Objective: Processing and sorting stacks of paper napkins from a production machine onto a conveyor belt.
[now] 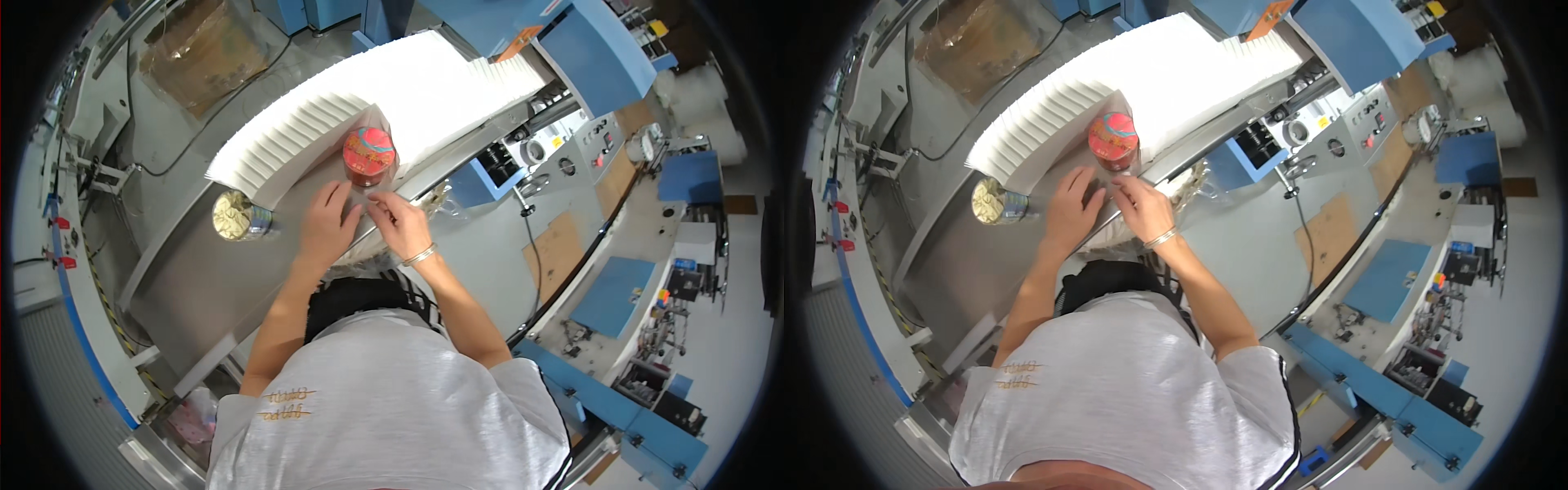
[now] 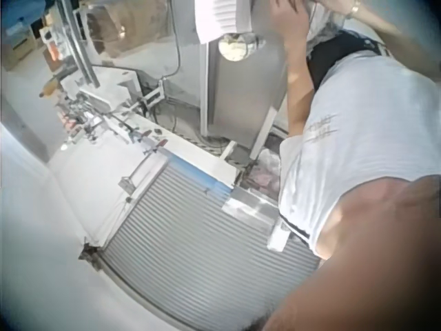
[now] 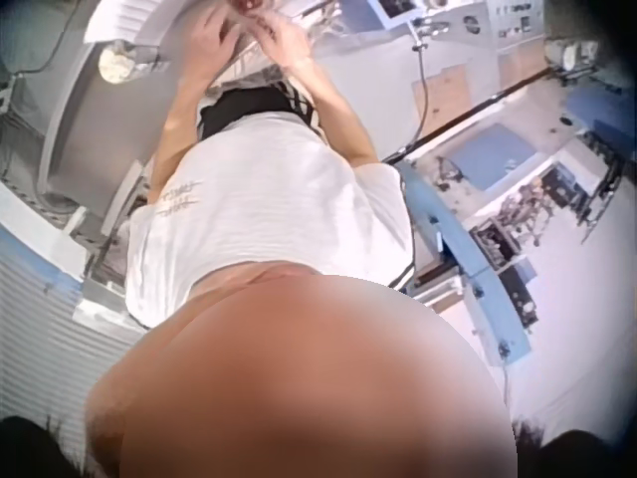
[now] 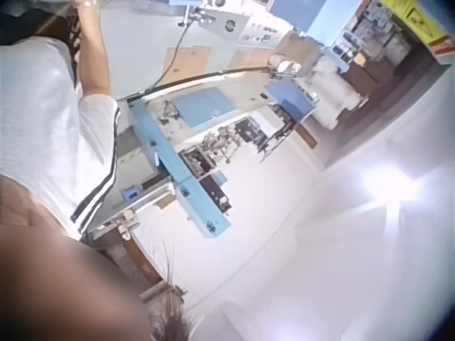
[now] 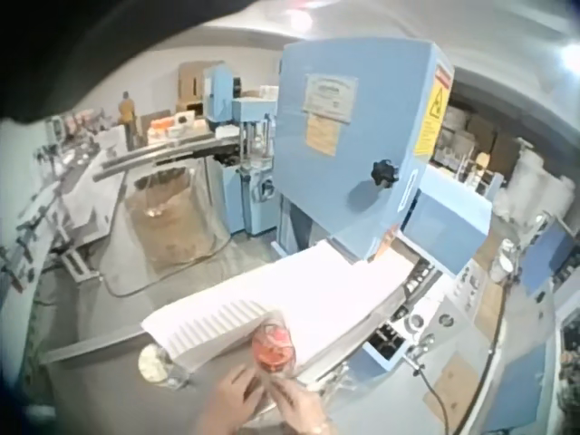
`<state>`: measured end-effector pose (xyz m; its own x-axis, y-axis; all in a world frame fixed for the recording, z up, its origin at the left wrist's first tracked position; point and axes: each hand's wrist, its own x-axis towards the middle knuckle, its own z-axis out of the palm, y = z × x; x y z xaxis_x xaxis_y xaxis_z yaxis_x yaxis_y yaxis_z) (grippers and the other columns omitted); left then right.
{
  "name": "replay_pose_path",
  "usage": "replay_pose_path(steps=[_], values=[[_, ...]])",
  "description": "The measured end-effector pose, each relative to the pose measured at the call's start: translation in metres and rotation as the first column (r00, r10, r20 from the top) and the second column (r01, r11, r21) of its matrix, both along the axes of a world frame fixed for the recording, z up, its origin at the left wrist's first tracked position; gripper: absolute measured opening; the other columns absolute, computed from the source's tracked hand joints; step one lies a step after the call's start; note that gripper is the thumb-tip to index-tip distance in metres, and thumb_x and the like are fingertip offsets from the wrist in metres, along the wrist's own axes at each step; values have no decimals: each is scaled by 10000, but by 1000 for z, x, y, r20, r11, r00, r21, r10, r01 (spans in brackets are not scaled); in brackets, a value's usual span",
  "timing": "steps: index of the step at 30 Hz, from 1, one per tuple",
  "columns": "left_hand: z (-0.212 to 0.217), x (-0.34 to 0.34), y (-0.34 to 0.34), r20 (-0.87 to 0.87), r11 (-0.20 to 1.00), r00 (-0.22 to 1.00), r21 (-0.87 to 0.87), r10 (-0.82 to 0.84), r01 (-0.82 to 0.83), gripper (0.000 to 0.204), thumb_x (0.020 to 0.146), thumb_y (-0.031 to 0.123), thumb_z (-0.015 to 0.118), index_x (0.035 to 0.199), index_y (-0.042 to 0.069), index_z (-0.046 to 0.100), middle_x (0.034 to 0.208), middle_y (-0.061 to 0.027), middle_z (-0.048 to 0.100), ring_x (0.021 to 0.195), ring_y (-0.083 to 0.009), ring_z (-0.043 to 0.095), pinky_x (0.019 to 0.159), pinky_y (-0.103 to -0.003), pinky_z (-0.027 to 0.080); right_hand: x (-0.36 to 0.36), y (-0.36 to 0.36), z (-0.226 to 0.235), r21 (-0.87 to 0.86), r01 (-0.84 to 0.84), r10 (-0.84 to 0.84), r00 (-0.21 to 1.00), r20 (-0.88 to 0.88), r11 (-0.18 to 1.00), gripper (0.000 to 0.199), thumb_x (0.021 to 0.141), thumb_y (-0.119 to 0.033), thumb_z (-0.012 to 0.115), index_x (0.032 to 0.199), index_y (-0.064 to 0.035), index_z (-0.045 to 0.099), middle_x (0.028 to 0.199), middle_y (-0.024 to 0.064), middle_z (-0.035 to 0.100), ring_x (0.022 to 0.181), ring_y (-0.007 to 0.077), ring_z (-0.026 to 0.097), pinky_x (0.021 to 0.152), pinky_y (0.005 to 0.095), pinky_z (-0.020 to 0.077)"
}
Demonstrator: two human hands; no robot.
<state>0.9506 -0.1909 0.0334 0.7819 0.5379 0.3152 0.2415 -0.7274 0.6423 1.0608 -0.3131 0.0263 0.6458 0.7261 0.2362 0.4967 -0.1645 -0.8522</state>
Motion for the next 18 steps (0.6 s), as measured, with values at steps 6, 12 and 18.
replay_pose_path(steps=[6, 12, 18], values=[[7, -50, 4, -52, 942, 995, -322, 85, -97, 207, 817, 111, 648, 1004, 23, 648, 943, -146, 639, 858, -321, 609, 731, -402, 489, -27, 25, 8, 9, -129, 129, 991, -20, 992, 190, 839, -84, 654, 1018, -28, 626, 689, 113, 618, 580, 210, 588, 562, 300, 479], [33, -105, 43, 344, 796, 790, 166, 507, -582, 203, 830, 44, 610, 1028, 5, 624, 942, -155, 610, 889, -338, 560, 812, -409, 453, -50, 49, 18, -37, -280, 277, 959, -66, 959, 185, 867, -106, 637, 1039, -39, 635, 766, 113, 665, 635, 177, 643, 603, 291, 507], [19, -127, 128, -48, 666, 913, -668, 405, -330, 392, 900, 272, 612, 1157, -24, 590, 1012, -88, 652, 936, -181, 589, 834, -300, 451, -69, 65, 24, -117, -419, 406, 906, -122, 900, 166, 854, -142, 625, 999, -62, 643, 803, 128, 658, 718, 284, 648, 641, 360, 513]])
